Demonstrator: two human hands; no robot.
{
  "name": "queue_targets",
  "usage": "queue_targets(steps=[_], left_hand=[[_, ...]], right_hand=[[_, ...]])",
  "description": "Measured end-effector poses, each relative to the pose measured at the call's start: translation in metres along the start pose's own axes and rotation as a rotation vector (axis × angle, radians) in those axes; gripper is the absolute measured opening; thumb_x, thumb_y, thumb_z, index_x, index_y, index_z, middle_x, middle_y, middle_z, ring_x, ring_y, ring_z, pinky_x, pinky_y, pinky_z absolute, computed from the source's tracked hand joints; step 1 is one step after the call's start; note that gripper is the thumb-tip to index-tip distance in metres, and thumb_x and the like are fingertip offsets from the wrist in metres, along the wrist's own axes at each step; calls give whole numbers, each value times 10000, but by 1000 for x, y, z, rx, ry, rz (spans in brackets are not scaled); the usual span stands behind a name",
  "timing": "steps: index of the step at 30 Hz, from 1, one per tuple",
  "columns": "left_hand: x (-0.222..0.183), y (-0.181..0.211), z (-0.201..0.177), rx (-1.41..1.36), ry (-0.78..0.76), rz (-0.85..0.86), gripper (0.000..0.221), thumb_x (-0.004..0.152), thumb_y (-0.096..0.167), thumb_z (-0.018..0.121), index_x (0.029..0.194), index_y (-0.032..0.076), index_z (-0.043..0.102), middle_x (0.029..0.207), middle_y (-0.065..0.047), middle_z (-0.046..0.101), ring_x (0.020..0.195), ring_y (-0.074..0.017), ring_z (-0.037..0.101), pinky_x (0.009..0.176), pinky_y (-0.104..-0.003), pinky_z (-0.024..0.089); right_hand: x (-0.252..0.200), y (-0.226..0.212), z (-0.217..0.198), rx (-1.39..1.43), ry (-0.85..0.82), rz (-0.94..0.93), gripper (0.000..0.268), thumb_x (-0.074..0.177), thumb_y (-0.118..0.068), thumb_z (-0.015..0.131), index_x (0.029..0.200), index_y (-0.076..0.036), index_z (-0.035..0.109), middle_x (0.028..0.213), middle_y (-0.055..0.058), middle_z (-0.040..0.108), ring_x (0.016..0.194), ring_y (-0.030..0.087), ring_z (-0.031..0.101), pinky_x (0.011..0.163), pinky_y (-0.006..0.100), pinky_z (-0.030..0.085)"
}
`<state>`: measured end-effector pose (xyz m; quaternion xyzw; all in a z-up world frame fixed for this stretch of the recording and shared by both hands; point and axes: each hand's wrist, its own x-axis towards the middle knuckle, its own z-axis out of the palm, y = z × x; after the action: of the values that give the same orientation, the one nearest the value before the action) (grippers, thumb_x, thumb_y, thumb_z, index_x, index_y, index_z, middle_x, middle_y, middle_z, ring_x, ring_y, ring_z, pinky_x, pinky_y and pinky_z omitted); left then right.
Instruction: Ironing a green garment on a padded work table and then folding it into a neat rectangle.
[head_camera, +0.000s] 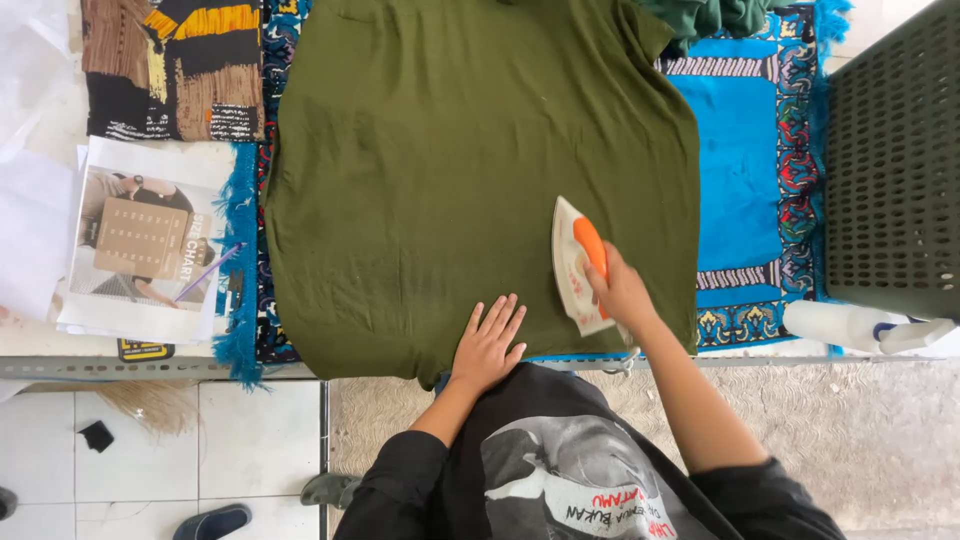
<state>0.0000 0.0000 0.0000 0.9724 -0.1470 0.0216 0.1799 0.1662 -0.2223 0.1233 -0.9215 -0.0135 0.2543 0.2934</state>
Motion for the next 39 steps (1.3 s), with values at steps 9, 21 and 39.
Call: queue_targets(steps=[9,21,39], left_hand=[[1,2,1,-4,20,1,713,996,494,424,1627,187,299,1712,-82,231,1570,-222,213,1282,-515,71],[2,4,-8,-8,59,-10,740,956,474,503,1619,197,325,1695,-70,284,1560,-204,255,1284,-504,115],[-15,21,5,153,234,-182,783,948,515,490,1594,93,359,1674,-113,331,1536,-229,314,1280,-480,164]], right_hand=[[-87,60,29,-99,-124,142,604,964,-465,543,1490,-184,448,589,82,722,809,368,764,840,514,570],[123,40,-38,-197,200,-17,559,887,-307,688,1416,-176,564,960,238,732,952,477,710,881,577,547],[-30,130,-16,-863,-44,-568,301,801,-391,617,1095,-342,575,761,-29,680,757,224,737,661,366,589]])
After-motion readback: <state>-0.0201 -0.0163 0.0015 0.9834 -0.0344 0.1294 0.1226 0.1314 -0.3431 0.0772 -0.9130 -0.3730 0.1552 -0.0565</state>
